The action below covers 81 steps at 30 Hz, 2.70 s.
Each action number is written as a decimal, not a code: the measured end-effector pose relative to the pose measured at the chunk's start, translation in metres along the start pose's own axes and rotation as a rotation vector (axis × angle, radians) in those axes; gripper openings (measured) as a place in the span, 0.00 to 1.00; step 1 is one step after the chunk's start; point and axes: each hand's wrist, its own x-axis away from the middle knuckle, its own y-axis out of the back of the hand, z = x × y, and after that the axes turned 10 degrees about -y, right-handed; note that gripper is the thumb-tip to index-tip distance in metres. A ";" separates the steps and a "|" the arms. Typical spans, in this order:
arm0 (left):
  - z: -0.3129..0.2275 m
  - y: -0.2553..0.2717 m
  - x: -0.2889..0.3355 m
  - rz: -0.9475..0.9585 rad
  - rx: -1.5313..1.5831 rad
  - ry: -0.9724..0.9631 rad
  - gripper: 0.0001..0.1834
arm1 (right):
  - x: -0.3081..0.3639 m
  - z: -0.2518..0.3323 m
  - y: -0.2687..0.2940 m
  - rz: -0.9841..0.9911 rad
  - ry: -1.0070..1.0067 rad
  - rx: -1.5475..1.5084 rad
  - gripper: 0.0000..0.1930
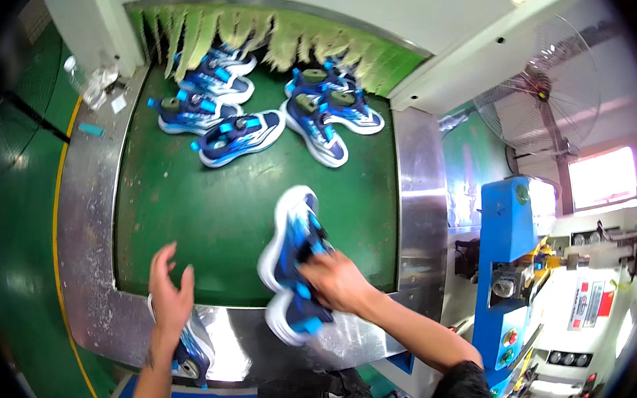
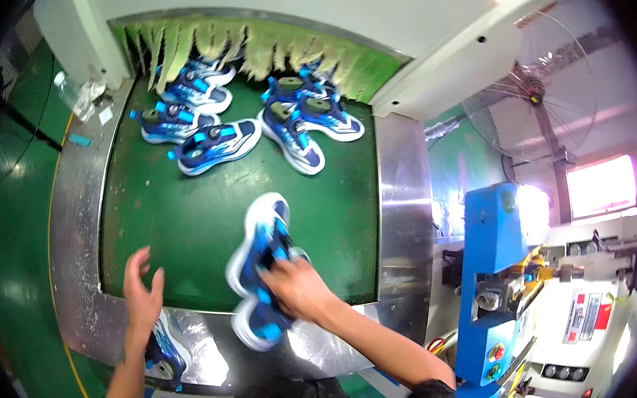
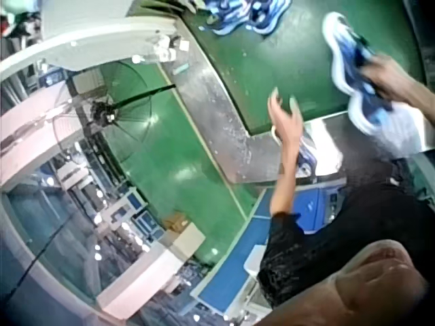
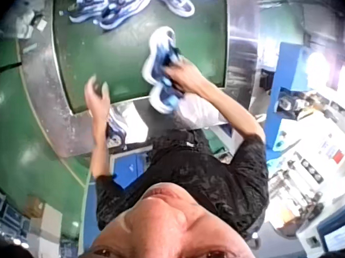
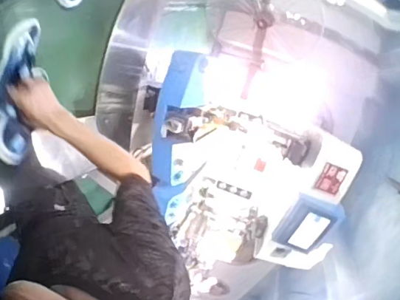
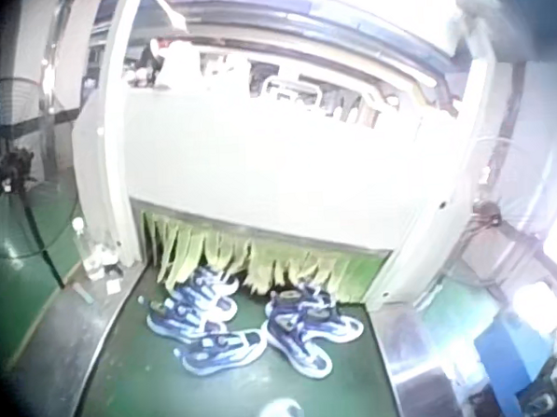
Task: The person handles blue and white sneakers in a factory setting, placing them into a plastic bag and sealing it with tape. They then repeatedly pick up individual shoes, place them into a machine, and remove them to arrange them on a nearby table.
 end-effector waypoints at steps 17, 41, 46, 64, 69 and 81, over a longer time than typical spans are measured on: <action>0.071 -0.163 -0.238 0.238 -0.970 -0.380 0.42 | 0.240 0.021 -0.099 0.007 -0.323 0.167 0.02; -0.106 -0.156 0.127 0.538 -0.360 -0.407 0.19 | 0.189 0.070 -0.101 -0.251 -0.938 -0.163 0.10; -0.126 -0.150 0.213 0.737 -0.176 -0.229 0.18 | 0.240 0.146 -0.138 -0.254 -0.935 -0.275 0.09; -0.073 -0.136 0.193 0.671 0.095 -0.254 0.46 | 0.234 0.191 -0.133 -0.751 -1.240 -0.357 0.18; -0.016 -0.139 0.188 0.958 0.509 0.229 0.20 | 0.196 0.187 -0.157 -0.795 -1.454 -0.235 0.22; -0.164 -0.150 0.265 1.652 0.508 -0.221 0.24 | 0.140 0.177 -0.203 -1.054 -1.785 -0.721 0.13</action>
